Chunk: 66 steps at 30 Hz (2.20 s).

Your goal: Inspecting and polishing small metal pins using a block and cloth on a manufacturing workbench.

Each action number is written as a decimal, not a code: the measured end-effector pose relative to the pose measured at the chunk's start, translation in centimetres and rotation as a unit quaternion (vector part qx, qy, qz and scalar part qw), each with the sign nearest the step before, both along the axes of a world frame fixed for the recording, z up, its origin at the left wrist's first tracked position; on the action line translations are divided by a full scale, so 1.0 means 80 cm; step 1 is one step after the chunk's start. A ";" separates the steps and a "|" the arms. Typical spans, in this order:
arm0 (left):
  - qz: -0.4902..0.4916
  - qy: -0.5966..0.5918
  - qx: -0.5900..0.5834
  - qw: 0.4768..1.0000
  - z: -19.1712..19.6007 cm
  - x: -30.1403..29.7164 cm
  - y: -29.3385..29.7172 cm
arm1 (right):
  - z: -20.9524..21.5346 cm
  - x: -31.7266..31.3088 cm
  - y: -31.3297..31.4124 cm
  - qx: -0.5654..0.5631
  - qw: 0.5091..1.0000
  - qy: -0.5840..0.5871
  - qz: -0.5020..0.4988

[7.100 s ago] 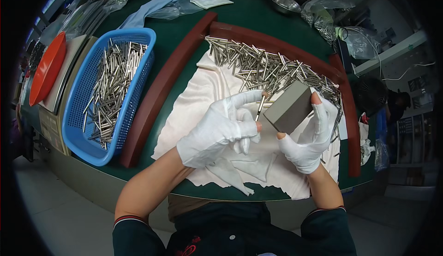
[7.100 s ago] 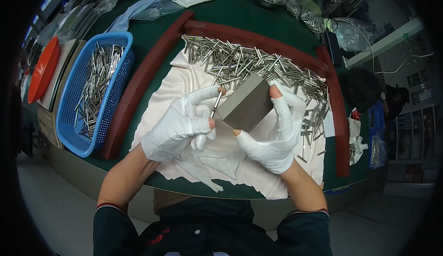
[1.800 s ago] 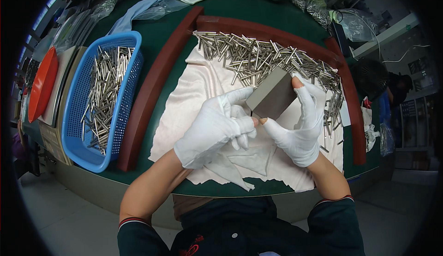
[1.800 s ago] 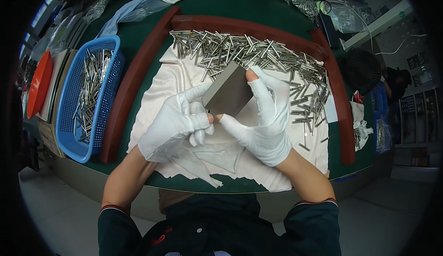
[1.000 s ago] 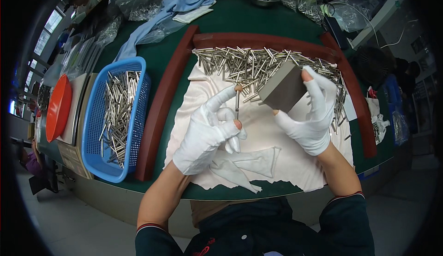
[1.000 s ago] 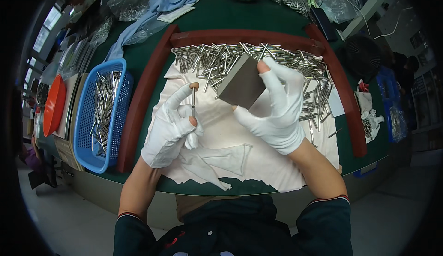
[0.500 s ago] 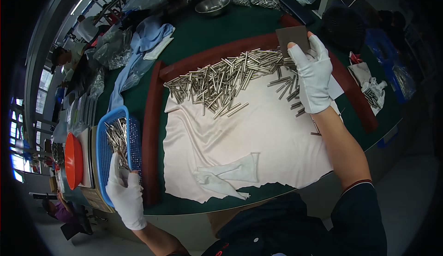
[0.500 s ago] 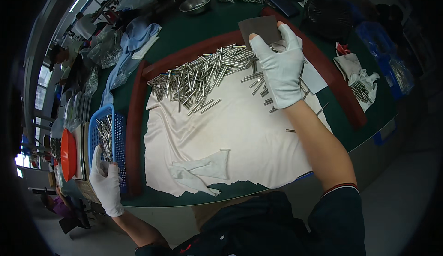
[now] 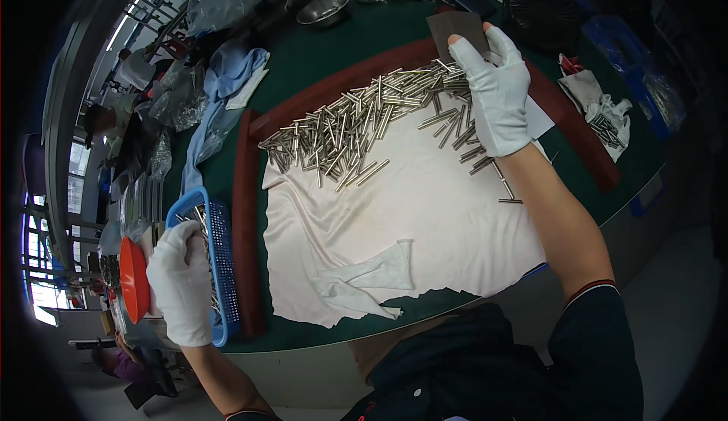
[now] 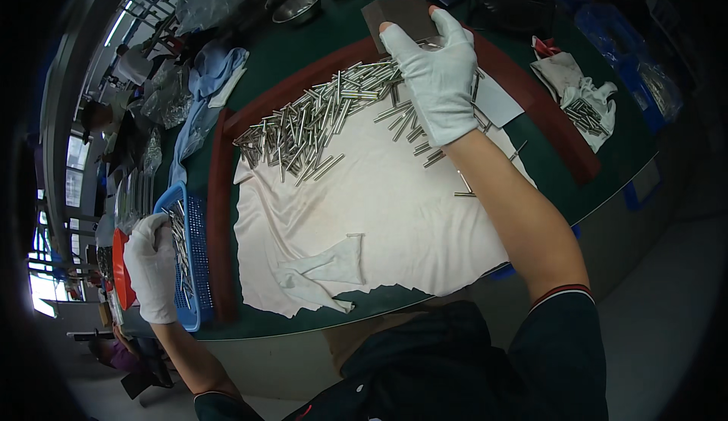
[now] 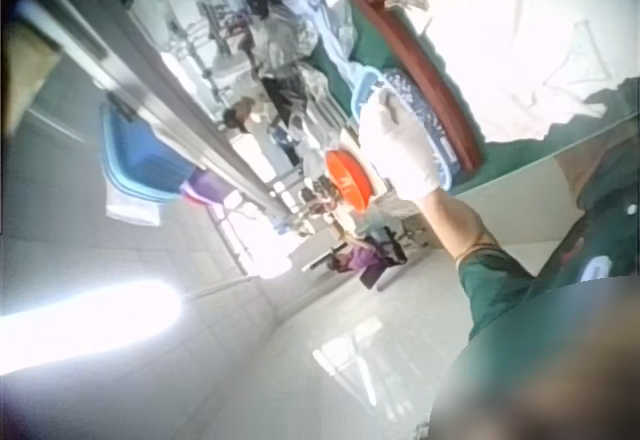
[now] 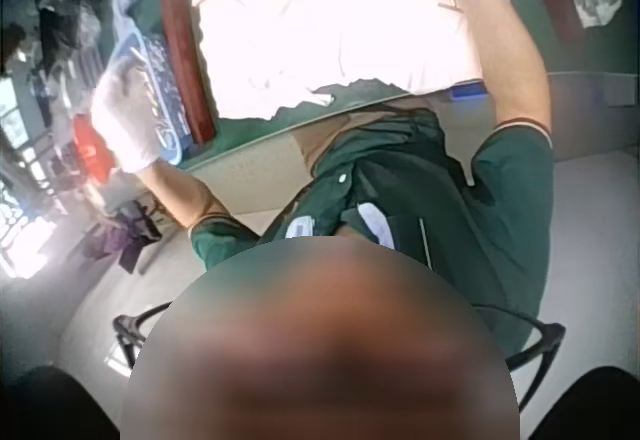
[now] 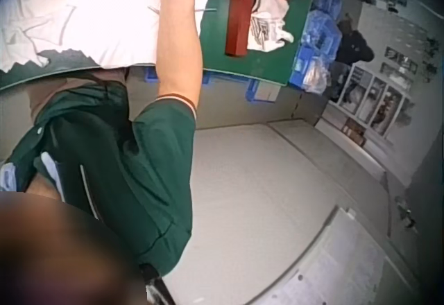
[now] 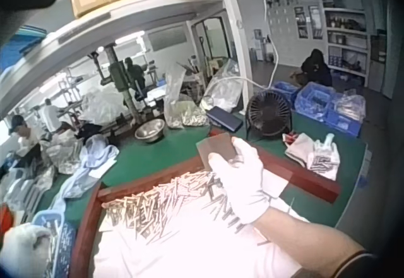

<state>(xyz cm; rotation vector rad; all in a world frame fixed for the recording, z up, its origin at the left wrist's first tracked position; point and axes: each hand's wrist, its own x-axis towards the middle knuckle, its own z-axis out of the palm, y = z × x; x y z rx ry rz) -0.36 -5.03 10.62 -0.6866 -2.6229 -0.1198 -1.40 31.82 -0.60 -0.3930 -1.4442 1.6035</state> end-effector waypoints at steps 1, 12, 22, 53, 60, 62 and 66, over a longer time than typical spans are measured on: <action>-0.075 -0.008 0.003 0.997 -0.006 -0.007 0.034 | -0.003 0.000 0.002 0.003 1.000 0.001 -0.006; -0.171 -0.208 0.008 0.963 -0.119 -0.090 0.221 | 0.008 0.001 0.002 0.002 1.000 0.005 -0.011; -0.122 -0.109 -0.074 0.984 -0.148 -0.093 0.270 | -0.002 -0.002 -0.002 0.045 0.998 -0.029 -0.033; -0.132 -0.662 0.668 0.313 -0.158 -0.038 0.030 | 0.003 0.033 -0.094 0.038 0.967 -0.148 0.206; -0.065 -0.659 0.640 0.390 -0.138 -0.034 0.032 | 0.003 0.031 -0.094 0.030 0.965 -0.158 0.208; -0.087 -0.659 0.654 0.362 -0.143 -0.033 0.030 | 0.001 0.030 -0.093 0.031 0.963 -0.164 0.212; -0.100 -0.652 0.662 0.357 -0.148 -0.035 0.031 | 0.000 0.029 -0.094 0.041 0.964 -0.163 0.208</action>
